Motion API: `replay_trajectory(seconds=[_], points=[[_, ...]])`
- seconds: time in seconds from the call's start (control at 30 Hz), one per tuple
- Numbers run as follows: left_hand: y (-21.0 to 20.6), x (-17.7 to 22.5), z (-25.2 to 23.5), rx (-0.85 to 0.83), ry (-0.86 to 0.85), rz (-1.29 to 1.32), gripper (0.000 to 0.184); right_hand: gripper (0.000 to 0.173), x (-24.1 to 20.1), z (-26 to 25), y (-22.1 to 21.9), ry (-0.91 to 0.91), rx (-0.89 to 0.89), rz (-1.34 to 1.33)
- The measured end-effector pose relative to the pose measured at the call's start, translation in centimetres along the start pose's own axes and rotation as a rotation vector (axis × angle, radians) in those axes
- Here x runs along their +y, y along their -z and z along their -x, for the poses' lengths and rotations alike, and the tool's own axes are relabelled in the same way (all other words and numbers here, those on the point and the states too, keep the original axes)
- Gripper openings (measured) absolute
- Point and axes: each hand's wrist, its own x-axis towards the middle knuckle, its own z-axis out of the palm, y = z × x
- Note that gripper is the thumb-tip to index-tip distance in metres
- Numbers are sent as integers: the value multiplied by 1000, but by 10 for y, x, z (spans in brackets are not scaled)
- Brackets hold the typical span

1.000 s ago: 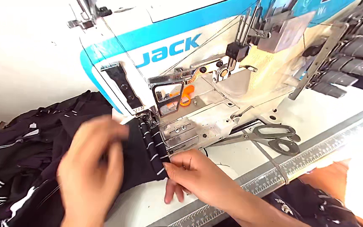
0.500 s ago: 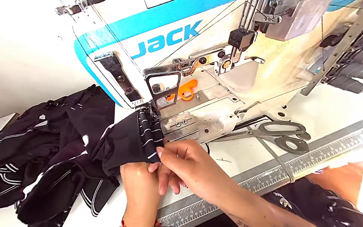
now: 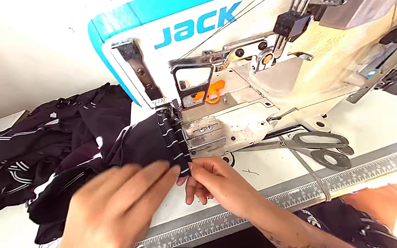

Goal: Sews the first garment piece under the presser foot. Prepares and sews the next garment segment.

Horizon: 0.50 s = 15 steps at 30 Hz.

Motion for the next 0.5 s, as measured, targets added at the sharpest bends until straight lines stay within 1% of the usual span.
replay_trajectory(seconds=[0.03, 0.07, 0.1, 0.13, 0.17, 0.2, 0.23, 0.27, 0.33, 0.4, 0.43, 0.5], points=[[0, -13, -12, -61, -81, -35, 28, 36, -1, 3, 3, 40, 0, 123], [-4, -23, -22, -111, -155, -61, 31, 38, -2, 7, 8, 122, 27, 306], [-8, -30, -29, -148, -215, -73, 32, 37, -3, 12, 12, 255, 99, 505], [-12, -36, -34, -166, -266, -77, 31, 33, -4, 15, 17, 410, 212, 688], [-16, -40, -36, -164, -303, -74, 29, 28, -7, 15, 23, 536, 328, 858], [-20, -42, -36, -137, -327, -66, 27, 26, -12, 13, 29, 621, 402, 1024], [-23, -43, -34, -93, -332, -51, 24, 25, -18, 9, 34, 679, 393, 1155], [-26, -44, -32, -35, -317, -27, 21, 25, -23, 2, 38, 722, 323, 1224], [-29, -47, -29, 134, -251, 11, 14, 18, -25, -15, 41, 797, 165, 1218], [-27, -52, -28, 284, -205, -32, 9, 12, -29, -30, 39, 829, 48, 1106], [-25, -54, -30, 327, -211, -68, 11, 12, -31, -35, 37, 826, 10, 1048], [-24, -58, -36, 358, -241, -99, 11, 12, -37, -42, 35, 798, -27, 1002]])
